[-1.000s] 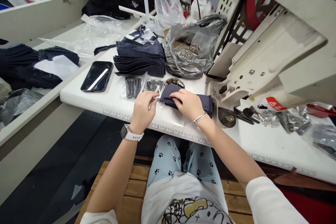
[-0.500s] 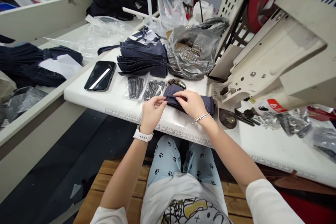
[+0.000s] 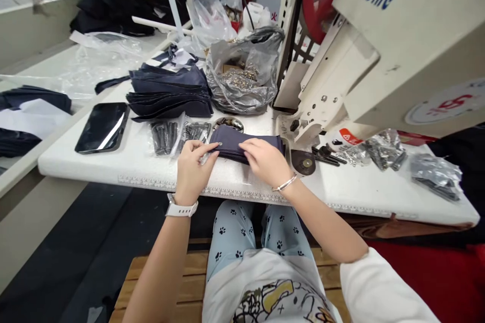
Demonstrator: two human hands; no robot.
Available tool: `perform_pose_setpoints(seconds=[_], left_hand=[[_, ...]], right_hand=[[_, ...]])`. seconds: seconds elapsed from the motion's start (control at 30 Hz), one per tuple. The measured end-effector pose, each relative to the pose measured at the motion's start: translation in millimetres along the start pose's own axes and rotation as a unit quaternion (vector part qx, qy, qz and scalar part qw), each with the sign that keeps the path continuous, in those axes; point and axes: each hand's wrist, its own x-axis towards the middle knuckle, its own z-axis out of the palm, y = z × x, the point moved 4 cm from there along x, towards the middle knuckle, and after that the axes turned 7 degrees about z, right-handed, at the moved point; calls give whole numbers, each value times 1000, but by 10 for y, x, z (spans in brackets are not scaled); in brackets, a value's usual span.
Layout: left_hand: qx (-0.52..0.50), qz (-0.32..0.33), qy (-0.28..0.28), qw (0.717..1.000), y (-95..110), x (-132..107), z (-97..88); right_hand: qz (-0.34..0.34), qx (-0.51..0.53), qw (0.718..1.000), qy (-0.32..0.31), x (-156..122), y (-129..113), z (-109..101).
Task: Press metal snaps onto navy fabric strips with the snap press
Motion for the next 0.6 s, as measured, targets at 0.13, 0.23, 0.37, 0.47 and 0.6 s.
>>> perform_pose_setpoints(seconds=[0.13,0.23,0.37,0.47,0.6], left_hand=[[37,47,-34,998,5,43,5],[86,104,-33,990,31,75,1],[130,182,-33,974,81,93,31],[137,201,-39,969,83,98,62],[136,210,-37,967,61,123,80]], right_hand=[[114,2,993,30,-195,422,-195],[140,-8,990,-3,-295,581,-204],[121,-28,992,-27,-343,589,-181],[115,-43,992,-28,-360,580,-180],[122,-32,992,-22,-375,621,-152]])
